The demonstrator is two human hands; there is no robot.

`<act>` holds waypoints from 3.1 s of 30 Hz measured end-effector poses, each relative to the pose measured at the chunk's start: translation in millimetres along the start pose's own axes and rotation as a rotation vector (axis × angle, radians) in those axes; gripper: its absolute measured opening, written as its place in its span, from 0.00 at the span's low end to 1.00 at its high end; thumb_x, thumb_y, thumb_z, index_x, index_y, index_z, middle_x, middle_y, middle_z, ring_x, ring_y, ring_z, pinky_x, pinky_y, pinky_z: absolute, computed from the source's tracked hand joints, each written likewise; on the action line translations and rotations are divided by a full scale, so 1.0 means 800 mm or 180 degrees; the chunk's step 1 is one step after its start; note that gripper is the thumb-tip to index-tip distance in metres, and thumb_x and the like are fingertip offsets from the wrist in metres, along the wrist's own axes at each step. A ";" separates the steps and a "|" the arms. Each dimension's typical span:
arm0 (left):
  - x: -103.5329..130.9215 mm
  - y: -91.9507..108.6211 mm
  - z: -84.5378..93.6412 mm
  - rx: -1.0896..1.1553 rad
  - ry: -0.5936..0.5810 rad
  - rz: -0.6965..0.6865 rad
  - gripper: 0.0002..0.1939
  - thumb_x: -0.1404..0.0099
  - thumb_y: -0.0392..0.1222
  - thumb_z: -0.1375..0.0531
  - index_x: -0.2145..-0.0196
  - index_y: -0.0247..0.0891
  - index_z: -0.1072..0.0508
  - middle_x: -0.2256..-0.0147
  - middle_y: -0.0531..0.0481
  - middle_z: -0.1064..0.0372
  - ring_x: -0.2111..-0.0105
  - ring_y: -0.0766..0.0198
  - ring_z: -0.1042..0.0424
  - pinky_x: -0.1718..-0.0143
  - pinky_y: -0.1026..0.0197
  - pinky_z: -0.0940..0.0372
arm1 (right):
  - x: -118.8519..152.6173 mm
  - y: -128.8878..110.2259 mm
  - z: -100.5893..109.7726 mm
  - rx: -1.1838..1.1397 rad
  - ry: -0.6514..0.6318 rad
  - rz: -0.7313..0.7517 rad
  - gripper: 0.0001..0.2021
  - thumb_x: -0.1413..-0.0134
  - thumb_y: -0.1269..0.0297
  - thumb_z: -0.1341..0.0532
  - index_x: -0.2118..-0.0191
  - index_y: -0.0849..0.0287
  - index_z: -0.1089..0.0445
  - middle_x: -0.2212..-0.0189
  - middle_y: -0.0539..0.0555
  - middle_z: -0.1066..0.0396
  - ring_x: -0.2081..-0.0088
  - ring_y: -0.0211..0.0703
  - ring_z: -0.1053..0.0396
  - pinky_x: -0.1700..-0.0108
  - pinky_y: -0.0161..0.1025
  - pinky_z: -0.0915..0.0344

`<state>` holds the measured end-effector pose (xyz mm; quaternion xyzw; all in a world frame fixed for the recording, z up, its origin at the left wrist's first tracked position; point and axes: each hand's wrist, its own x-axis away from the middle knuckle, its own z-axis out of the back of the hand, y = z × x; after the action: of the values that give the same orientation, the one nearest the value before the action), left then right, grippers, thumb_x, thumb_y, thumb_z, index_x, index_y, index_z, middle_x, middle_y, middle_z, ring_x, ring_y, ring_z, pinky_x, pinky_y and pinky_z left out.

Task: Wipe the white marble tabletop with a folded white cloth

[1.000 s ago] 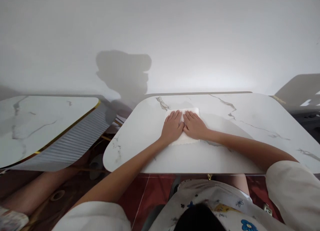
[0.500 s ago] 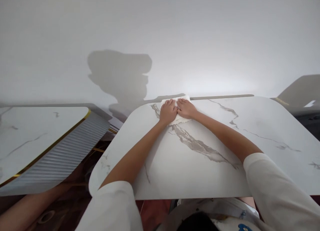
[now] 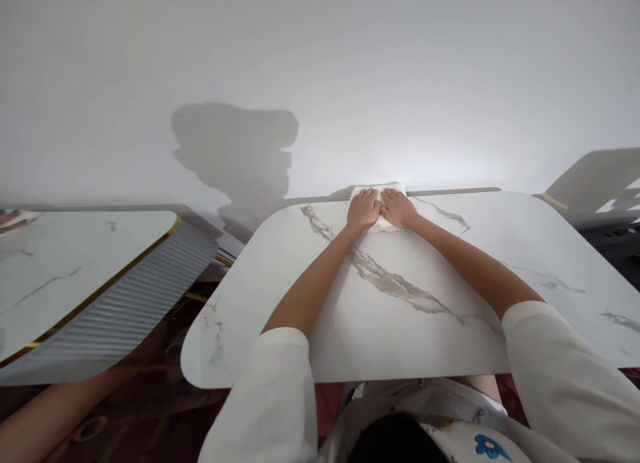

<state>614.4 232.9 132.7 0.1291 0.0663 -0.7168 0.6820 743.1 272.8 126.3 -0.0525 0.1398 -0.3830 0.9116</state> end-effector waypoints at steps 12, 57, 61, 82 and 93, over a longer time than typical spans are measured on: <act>0.090 0.018 0.016 0.0249 -0.0151 -0.0594 0.25 0.33 0.40 0.58 0.41 0.32 0.43 0.39 0.42 0.46 0.38 0.55 0.50 0.39 0.49 0.52 | 0.114 -0.066 0.015 0.0175 0.0271 -0.0249 0.28 0.40 0.64 0.54 0.40 0.80 0.45 0.40 0.72 0.47 0.38 0.59 0.50 0.39 0.51 0.54; 0.047 0.042 0.007 0.0509 -0.0110 0.0390 0.22 0.35 0.41 0.53 0.44 0.38 0.39 0.39 0.46 0.45 0.38 0.55 0.50 0.39 0.50 0.52 | 0.066 0.004 0.020 0.0009 0.0118 0.0467 0.25 0.40 0.64 0.53 0.42 0.75 0.42 0.41 0.67 0.43 0.39 0.53 0.49 0.39 0.46 0.53; 0.012 0.039 -0.002 0.0400 -0.0060 0.0515 0.20 0.34 0.42 0.53 0.45 0.41 0.38 0.40 0.46 0.44 0.39 0.54 0.49 0.40 0.48 0.52 | 0.033 0.021 0.015 -0.0027 0.0067 0.0319 0.24 0.40 0.65 0.52 0.42 0.75 0.42 0.41 0.67 0.43 0.39 0.52 0.48 0.39 0.44 0.52; 0.037 0.111 0.000 0.0419 -0.0300 -0.0381 0.24 0.33 0.39 0.56 0.41 0.35 0.42 0.38 0.46 0.47 0.38 0.57 0.51 0.38 0.53 0.55 | 0.132 0.032 0.032 0.0277 0.0149 -0.0436 0.28 0.40 0.64 0.56 0.40 0.80 0.46 0.39 0.71 0.47 0.38 0.57 0.52 0.38 0.49 0.55; 0.168 0.104 0.051 0.0450 -0.0419 -0.0570 0.26 0.33 0.41 0.58 0.39 0.31 0.44 0.38 0.43 0.49 0.37 0.55 0.53 0.37 0.51 0.55 | 0.229 -0.081 0.045 0.0375 0.0392 -0.0293 0.28 0.41 0.65 0.54 0.42 0.84 0.44 0.42 0.76 0.45 0.39 0.62 0.48 0.40 0.53 0.50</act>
<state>688.7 87.6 141.9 0.1230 -0.0180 -0.7846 0.6074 831.6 95.9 134.3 0.0185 0.1702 -0.4345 0.8842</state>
